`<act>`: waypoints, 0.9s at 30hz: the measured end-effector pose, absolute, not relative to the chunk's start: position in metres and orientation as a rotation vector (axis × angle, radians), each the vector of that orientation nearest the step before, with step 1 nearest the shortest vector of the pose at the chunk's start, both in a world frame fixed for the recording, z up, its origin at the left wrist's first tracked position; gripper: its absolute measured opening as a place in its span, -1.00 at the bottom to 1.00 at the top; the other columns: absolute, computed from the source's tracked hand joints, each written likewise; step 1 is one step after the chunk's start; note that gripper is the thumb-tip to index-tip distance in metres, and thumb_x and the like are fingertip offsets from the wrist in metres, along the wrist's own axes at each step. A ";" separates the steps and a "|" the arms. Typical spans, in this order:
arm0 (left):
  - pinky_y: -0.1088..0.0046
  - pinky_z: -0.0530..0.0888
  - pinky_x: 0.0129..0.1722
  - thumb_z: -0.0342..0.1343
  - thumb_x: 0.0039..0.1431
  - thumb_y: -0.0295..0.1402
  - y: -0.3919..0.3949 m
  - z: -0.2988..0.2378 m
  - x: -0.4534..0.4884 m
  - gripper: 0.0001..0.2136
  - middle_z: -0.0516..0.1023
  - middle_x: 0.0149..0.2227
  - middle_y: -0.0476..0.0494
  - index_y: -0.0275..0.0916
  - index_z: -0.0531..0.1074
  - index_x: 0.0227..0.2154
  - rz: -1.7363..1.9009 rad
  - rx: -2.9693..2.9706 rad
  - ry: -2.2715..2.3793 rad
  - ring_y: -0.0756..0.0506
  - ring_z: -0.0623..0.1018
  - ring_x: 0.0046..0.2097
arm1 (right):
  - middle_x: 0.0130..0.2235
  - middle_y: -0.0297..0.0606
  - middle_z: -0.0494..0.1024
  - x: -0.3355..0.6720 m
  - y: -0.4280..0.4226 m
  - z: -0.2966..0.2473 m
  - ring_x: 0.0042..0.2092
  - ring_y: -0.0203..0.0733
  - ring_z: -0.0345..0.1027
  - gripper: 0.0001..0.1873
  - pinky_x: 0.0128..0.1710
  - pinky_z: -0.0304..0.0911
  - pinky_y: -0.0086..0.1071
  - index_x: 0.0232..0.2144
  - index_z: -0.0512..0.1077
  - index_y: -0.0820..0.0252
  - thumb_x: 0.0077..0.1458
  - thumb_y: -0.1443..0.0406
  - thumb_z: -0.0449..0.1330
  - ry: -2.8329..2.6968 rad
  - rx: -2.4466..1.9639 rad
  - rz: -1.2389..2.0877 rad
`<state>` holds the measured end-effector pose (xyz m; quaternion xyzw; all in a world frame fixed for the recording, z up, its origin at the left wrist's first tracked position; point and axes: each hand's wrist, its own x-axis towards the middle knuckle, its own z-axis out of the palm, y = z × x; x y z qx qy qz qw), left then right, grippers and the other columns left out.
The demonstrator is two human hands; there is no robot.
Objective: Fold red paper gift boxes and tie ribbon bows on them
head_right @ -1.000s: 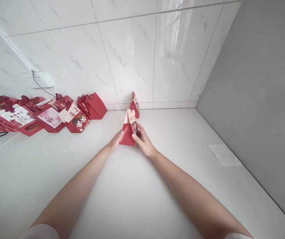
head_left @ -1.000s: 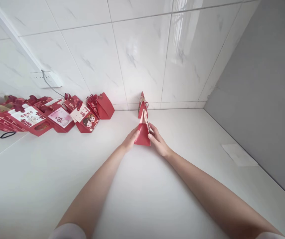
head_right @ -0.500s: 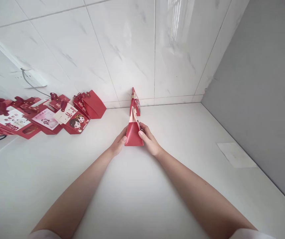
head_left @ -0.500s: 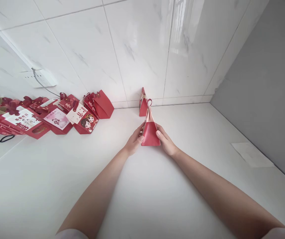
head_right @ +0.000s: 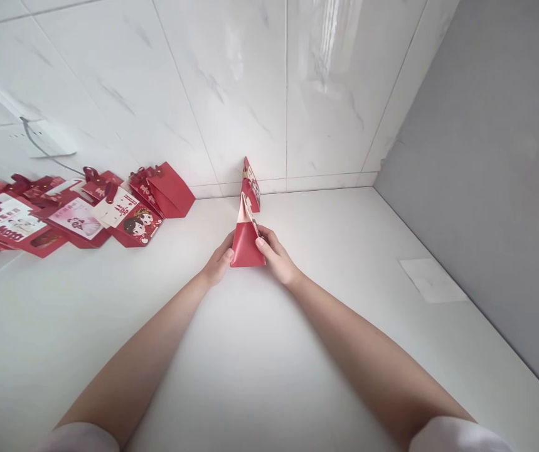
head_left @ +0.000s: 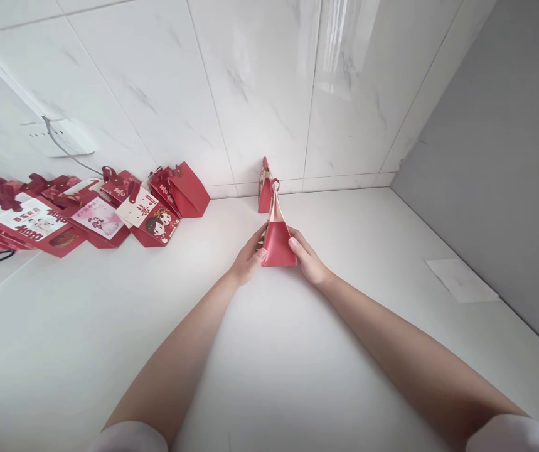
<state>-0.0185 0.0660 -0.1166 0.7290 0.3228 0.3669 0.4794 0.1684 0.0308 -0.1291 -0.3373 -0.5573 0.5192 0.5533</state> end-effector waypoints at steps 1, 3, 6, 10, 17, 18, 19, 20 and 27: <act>0.28 0.37 0.00 -0.05 0.16 0.12 0.066 -0.117 -0.018 -0.29 0.38 0.09 -0.24 -0.11 0.08 0.30 0.896 1.778 0.795 -0.19 0.45 -0.05 | 0.25 -0.18 0.27 0.168 0.031 -0.129 0.26 -0.09 0.14 -0.43 0.22 0.15 -0.14 0.15 0.22 0.06 0.22 -0.08 0.01 -1.320 -0.801 1.216; 0.28 0.38 -0.02 -0.02 0.15 0.09 0.065 -0.117 -0.017 -0.31 0.38 0.10 -0.23 -0.12 0.12 0.28 0.949 1.761 0.859 -0.20 0.45 -0.03 | 0.22 -0.20 0.32 0.167 0.031 -0.131 0.23 -0.09 0.18 -0.46 0.20 0.17 -0.15 0.13 0.24 0.05 0.23 -0.07 0.00 -1.322 -0.856 1.155; 0.27 0.36 0.01 0.08 0.12 0.01 0.065 -0.119 -0.015 -0.35 0.34 0.16 -0.22 -0.11 0.17 0.25 1.154 1.713 1.034 -0.25 0.40 0.07 | 0.11 -0.20 0.42 0.164 0.031 -0.133 0.11 -0.09 0.30 -0.55 0.09 0.25 -0.19 0.00 0.32 0.06 0.21 -0.06 0.04 -1.317 -1.016 0.980; 0.24 0.33 0.07 0.16 0.07 -0.06 0.066 -0.119 -0.015 -0.36 0.31 0.19 -0.20 -0.10 0.22 0.22 1.311 1.663 1.144 -0.29 0.31 0.18 | -0.34 -0.28 0.47 0.163 0.029 -0.135 -0.31 -0.16 0.35 -0.61 -0.28 0.26 -0.29 -0.39 0.30 0.10 0.21 -0.06 0.02 -1.426 -1.227 0.739; 0.23 0.32 0.08 0.15 0.08 -0.05 0.064 -0.118 -0.017 -0.36 0.28 0.21 -0.22 -0.11 0.21 0.22 1.313 1.768 1.192 -0.30 0.28 0.20 | -0.53 -0.39 0.23 0.164 0.023 -0.129 -0.48 -0.20 0.11 -0.62 -0.41 0.06 -0.33 -0.50 0.09 0.06 0.31 0.04 -0.15 -1.706 -1.250 0.592; 0.23 0.31 0.09 0.15 0.09 -0.05 0.064 -0.118 -0.017 -0.36 0.28 0.21 -0.23 -0.12 0.21 0.22 1.318 1.785 1.198 -0.29 0.29 0.20 | -0.52 -0.38 0.23 0.165 0.023 -0.128 -0.48 -0.19 0.11 -0.62 -0.41 0.06 -0.33 -0.50 0.09 0.06 0.31 0.05 -0.16 -1.728 -1.249 0.576; 0.23 0.30 0.10 0.15 0.09 -0.05 0.064 -0.118 -0.018 -0.36 0.29 0.20 -0.23 -0.12 0.21 0.22 1.328 1.799 1.197 -0.29 0.29 0.21 | -0.51 -0.38 0.24 0.164 0.023 -0.128 -0.47 -0.19 0.12 -0.63 -0.40 0.06 -0.33 -0.49 0.09 0.05 0.31 0.06 -0.16 -1.750 -1.246 0.565; 0.23 0.28 0.13 0.14 0.10 -0.06 0.064 -0.118 -0.018 -0.37 0.30 0.20 -0.23 -0.13 0.21 0.22 1.342 1.813 1.187 -0.28 0.29 0.21 | -0.51 -0.37 0.26 0.164 0.022 -0.128 -0.47 -0.18 0.13 -0.65 -0.39 0.07 -0.33 -0.49 0.10 0.05 0.31 0.07 -0.17 -1.770 -1.242 0.558; 0.19 0.29 0.14 0.09 0.06 0.07 0.072 -0.126 -0.019 -0.35 0.36 0.16 -0.26 -0.19 0.30 0.15 1.426 1.741 1.006 -0.30 0.35 0.17 | -0.41 -0.32 0.37 0.163 0.019 -0.132 -0.40 -0.21 0.23 -0.74 -0.34 0.17 -0.33 -0.40 0.19 0.08 0.29 0.15 -0.11 -1.804 -1.066 0.683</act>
